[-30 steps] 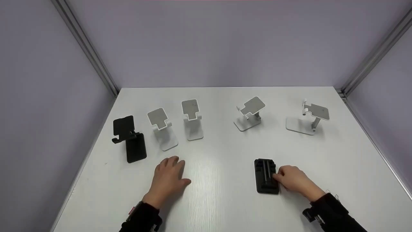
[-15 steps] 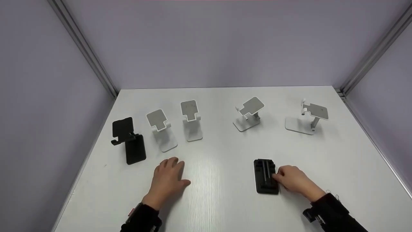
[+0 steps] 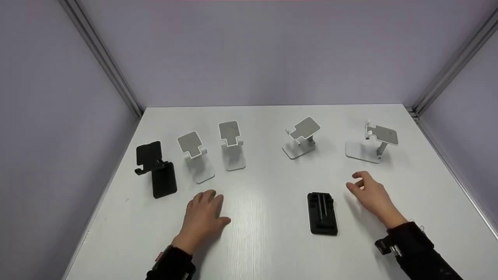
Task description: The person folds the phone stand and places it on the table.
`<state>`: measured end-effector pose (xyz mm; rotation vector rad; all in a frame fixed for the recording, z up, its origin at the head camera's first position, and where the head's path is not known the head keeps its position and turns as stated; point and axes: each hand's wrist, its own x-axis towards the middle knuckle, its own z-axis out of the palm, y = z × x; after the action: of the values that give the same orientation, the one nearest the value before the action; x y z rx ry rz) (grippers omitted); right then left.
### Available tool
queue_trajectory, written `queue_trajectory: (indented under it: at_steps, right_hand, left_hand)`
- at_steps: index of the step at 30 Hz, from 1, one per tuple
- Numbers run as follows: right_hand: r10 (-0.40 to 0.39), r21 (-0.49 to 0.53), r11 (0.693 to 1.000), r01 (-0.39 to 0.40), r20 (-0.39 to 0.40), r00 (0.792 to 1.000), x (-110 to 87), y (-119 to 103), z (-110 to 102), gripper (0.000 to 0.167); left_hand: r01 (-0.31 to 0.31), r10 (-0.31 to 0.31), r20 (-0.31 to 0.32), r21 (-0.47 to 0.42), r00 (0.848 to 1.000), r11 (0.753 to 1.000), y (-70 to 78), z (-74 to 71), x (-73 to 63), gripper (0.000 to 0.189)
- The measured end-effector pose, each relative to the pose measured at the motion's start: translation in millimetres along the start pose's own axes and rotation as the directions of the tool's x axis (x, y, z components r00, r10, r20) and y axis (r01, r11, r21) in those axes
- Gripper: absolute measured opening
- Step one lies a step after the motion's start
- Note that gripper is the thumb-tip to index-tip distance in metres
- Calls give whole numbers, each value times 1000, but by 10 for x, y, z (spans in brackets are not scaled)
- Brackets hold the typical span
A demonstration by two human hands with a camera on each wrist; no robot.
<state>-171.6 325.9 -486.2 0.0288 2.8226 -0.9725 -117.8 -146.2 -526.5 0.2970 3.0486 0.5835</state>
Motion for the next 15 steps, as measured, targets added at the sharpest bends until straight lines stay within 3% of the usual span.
queue_trajectory:
  at_steps: [7,15]
  right_hand:
    - [65,88,995,-52,-154,986,267,180,-214,76]
    - [184,209,970,-127,-277,943,548,331,-445,83]
  left_hand:
    - [3,-3,7,4,1000,1000,-20,7,11,64]
    - [12,-12,13,-10,1000,1000,-22,12,13,64]
